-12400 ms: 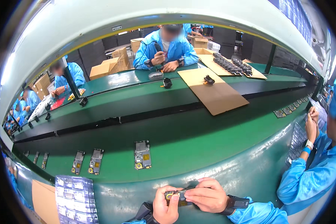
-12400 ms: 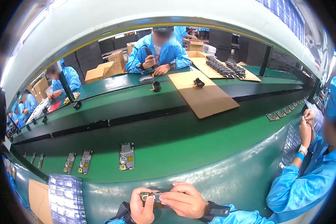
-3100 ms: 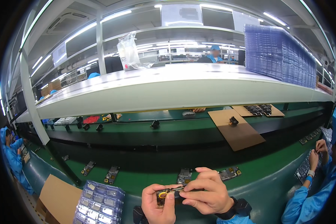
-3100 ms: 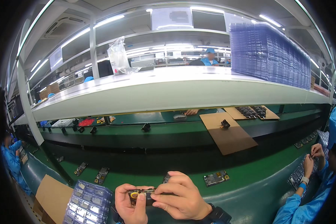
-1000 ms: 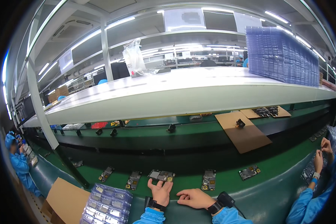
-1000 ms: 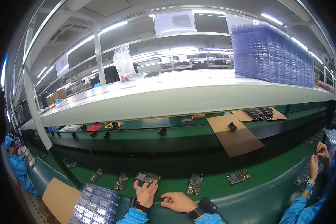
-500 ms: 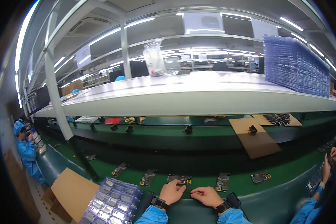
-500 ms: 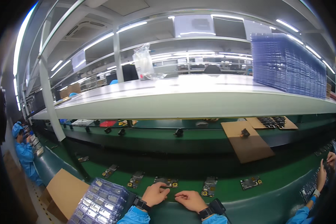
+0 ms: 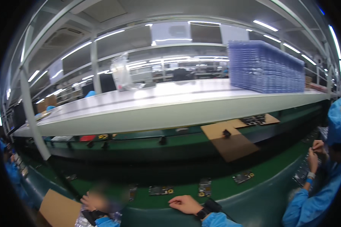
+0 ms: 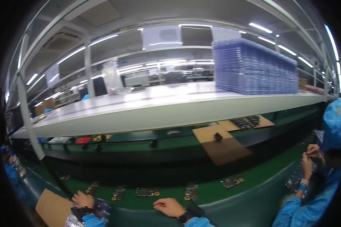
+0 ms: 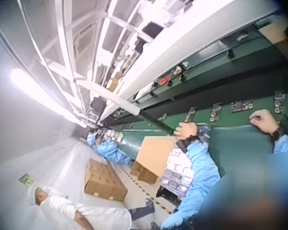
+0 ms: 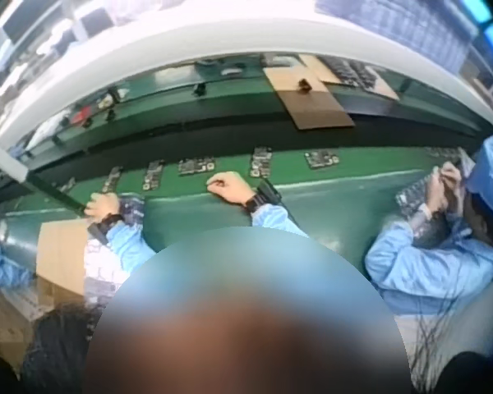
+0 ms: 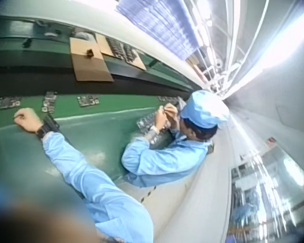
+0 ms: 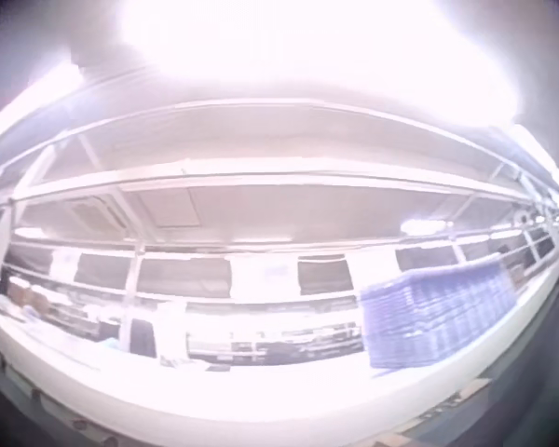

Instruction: The worker is assembling small components onto a circuit board on a factory production line.

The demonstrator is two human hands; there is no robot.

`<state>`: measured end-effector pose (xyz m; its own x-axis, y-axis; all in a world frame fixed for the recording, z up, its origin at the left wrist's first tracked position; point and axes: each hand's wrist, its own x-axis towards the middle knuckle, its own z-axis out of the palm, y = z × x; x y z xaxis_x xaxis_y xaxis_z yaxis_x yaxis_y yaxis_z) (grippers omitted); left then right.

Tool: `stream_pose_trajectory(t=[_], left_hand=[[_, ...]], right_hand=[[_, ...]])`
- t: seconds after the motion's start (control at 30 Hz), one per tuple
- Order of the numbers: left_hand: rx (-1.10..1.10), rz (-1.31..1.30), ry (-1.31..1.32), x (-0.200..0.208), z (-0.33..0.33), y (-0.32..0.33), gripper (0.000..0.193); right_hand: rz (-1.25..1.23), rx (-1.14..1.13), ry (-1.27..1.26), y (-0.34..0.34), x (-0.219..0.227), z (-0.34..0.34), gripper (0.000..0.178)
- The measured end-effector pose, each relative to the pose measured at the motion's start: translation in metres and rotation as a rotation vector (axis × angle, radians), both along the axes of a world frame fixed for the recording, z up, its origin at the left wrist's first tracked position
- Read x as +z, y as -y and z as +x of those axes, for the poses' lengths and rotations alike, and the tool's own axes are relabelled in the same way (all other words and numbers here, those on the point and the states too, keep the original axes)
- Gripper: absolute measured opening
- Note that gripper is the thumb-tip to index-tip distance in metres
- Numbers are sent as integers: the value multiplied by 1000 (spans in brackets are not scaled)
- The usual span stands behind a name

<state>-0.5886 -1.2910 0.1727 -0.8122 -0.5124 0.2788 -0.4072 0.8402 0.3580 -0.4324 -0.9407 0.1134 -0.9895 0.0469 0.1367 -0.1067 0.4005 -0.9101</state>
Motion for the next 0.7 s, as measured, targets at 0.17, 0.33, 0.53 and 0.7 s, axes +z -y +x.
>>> stream_pose_trajectory(t=[0.17, 0.33, 0.53, 0.7], left_hand=[[-2, 26, 208, -14, -18, -15, 65], [-39, 87, 226, 0, -11, -16, 56], [-23, 136, 133, 3, -6, -16, 52], [23, -3, 46, -21, -15, -17, 48]], right_hand=[[-1, -11, 17, -2, -4, -1, 30], [-4, -16, 91, -2, 8, 4, 30], [3, -14, 47, -1, 4, 4, 30], [21, -10, 45, 1, 3, 2, 30]])
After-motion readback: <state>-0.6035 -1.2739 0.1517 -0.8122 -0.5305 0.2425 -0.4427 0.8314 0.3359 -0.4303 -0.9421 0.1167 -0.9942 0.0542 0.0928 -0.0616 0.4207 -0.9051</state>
